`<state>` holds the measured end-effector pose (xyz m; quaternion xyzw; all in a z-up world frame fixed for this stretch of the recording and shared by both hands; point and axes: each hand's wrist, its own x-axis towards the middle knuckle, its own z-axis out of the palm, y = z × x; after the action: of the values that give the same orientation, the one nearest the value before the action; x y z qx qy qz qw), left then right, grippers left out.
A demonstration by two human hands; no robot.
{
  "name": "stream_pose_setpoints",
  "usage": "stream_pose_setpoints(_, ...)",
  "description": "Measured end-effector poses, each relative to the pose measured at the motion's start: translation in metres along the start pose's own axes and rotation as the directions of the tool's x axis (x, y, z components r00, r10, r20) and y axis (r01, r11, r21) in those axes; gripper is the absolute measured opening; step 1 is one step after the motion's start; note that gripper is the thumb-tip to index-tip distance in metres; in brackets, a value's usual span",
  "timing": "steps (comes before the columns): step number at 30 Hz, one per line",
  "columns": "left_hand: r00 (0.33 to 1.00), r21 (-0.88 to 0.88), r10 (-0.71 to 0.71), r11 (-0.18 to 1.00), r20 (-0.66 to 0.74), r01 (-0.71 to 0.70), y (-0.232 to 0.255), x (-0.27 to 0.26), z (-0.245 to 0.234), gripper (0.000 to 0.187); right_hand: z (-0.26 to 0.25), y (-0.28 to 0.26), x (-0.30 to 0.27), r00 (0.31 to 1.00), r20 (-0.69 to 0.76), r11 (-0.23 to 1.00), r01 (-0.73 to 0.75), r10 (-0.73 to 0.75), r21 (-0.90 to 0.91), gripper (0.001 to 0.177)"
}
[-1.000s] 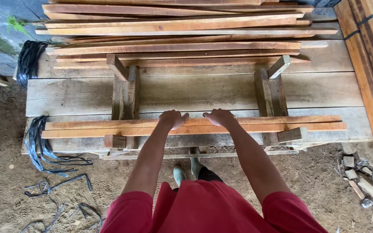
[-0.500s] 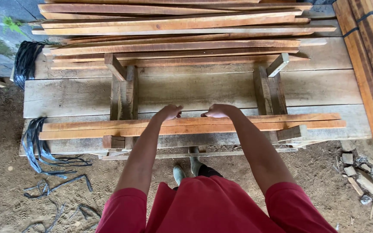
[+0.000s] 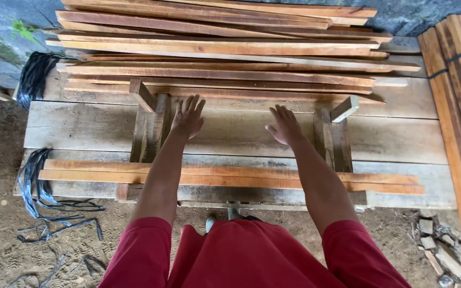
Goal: Organizing and stacking bundles of wooden planks on a workbench.
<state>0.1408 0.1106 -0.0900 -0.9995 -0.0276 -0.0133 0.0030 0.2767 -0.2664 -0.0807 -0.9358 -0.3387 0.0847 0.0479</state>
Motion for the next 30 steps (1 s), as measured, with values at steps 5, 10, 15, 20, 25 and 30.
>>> stream_pose_setpoints(5, 0.999, 0.060, 0.035, 0.998, 0.019, -0.036, -0.022, 0.013, -0.004, 0.069, 0.005, 0.021, 0.018, 0.998, -0.052, 0.999, -0.037, 0.035, -0.031, 0.080)
stream_pose_setpoints(10, 0.998, 0.111, 0.056, 0.992, 0.037, -0.060, -0.053, 0.039, -0.002, 0.072, -0.007, 0.036, 0.042, 0.997, -0.061, 0.999, -0.050, 0.049, -0.010, 0.077)
stream_pose_setpoints(15, 0.999, 0.167, 0.030, 0.985, 0.029, -0.035, -0.082, 0.076, 0.006, 0.072, -0.019, 0.064, 0.076, 0.986, -0.145, 0.991, -0.092, 0.078, -0.093, 0.079)
stream_pose_setpoints(20, 1.000, 0.167, 0.011, 0.986, 0.012, -0.012, -0.107, 0.127, 0.026, 0.071, -0.034, 0.090, 0.116, 0.984, -0.143, 0.992, -0.116, 0.109, -0.043, 0.081)
stream_pose_setpoints(25, 0.998, 0.152, -0.034, 0.988, 0.046, 0.027, -0.129, 0.182, 0.034, 0.076, -0.050, 0.102, 0.167, 0.985, -0.076, 0.987, -0.159, 0.157, -0.018, 0.083)
stream_pose_setpoints(30, 0.986, 0.035, -0.152, 0.988, 0.070, 0.149, -0.151, 0.227, 0.028, 0.079, -0.050, 0.112, 0.218, 0.971, -0.240, 0.999, -0.028, 0.017, -0.045, 0.079)
